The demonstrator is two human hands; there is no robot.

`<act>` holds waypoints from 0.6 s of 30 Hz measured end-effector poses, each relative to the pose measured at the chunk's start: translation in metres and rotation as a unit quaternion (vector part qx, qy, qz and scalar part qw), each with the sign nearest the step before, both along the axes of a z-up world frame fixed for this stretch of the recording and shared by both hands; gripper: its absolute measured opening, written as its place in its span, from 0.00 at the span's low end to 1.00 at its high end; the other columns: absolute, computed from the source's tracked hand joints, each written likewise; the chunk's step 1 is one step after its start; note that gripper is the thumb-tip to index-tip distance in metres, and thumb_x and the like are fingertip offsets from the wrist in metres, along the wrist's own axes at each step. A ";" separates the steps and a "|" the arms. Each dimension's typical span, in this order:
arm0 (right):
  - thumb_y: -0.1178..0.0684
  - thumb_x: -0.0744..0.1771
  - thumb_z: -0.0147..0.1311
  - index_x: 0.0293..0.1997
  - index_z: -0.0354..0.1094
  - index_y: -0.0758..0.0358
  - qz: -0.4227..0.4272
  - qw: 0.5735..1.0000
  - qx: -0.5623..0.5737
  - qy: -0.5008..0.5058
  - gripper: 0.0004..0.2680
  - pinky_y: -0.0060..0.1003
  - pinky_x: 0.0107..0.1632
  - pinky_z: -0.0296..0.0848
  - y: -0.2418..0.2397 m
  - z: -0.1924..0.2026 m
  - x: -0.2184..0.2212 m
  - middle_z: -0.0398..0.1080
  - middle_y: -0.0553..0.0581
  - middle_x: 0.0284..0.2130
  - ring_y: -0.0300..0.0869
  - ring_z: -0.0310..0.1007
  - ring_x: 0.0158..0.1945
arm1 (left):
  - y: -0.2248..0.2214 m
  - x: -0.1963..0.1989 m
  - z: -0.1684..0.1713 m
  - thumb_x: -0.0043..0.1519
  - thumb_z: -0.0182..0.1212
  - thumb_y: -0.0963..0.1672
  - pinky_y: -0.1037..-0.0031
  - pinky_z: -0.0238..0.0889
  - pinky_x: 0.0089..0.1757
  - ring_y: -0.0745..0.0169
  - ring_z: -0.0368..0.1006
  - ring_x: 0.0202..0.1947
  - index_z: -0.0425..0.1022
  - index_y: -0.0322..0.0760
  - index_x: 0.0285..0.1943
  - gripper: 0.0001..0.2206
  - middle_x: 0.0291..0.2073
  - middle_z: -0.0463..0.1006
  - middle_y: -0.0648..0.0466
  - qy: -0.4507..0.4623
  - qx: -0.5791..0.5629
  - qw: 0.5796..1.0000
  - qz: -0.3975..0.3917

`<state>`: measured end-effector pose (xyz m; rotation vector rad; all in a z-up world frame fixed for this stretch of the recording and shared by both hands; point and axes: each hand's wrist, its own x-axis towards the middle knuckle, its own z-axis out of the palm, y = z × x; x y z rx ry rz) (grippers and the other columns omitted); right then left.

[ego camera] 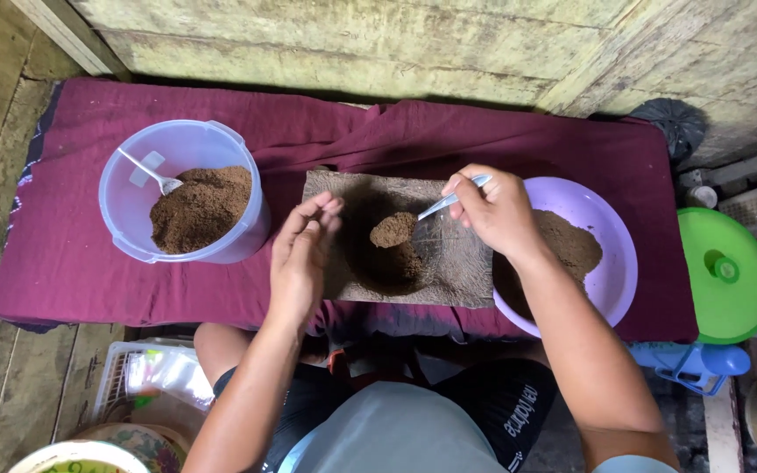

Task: Transferring brown powder between a plastic bucket, a purple bowl, and a stone mortar using a spoon and hands.

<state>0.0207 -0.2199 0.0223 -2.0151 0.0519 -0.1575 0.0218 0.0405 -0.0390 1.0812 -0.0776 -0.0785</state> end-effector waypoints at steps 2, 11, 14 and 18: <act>0.60 0.70 0.48 0.33 0.74 0.66 0.002 1.000 0.005 -0.009 0.08 0.28 0.24 0.70 0.000 0.008 0.004 0.71 0.57 0.16 0.36 0.68 0.17 | -0.011 -0.003 -0.001 0.68 0.42 0.43 0.62 0.58 0.63 0.51 0.67 0.66 0.66 0.28 0.69 0.22 0.60 0.73 0.44 0.066 -0.088 0.994 -0.002; 0.59 0.70 0.48 0.29 0.72 0.64 0.007 0.999 0.029 -0.026 0.10 0.27 0.21 0.66 0.002 0.023 0.002 0.68 0.55 0.13 0.34 0.65 0.16 | -0.066 -0.027 0.025 0.71 0.25 0.56 0.65 0.62 0.60 0.51 0.65 0.52 0.61 0.30 0.73 0.33 0.52 0.60 0.43 0.301 -0.275 0.910 -0.068; 0.59 0.71 0.47 0.29 0.72 0.65 0.000 0.998 0.045 -0.034 0.10 0.26 0.20 0.65 -0.011 0.025 -0.005 0.67 0.55 0.13 0.34 0.64 0.16 | -0.090 -0.025 0.020 0.72 0.25 0.57 0.63 0.63 0.61 0.43 0.69 0.57 0.64 0.29 0.72 0.34 0.58 0.65 0.35 0.316 -0.311 0.894 -0.074; 0.59 0.71 0.46 0.33 0.71 0.66 -0.046 0.994 0.088 -0.052 0.10 0.26 0.20 0.64 -0.050 0.019 -0.025 0.65 0.55 0.14 0.34 0.63 0.17 | -0.123 -0.024 0.019 0.72 0.25 0.57 0.63 0.67 0.59 0.41 0.73 0.59 0.69 0.27 0.67 0.35 0.60 0.72 0.32 0.312 -0.313 0.891 -0.106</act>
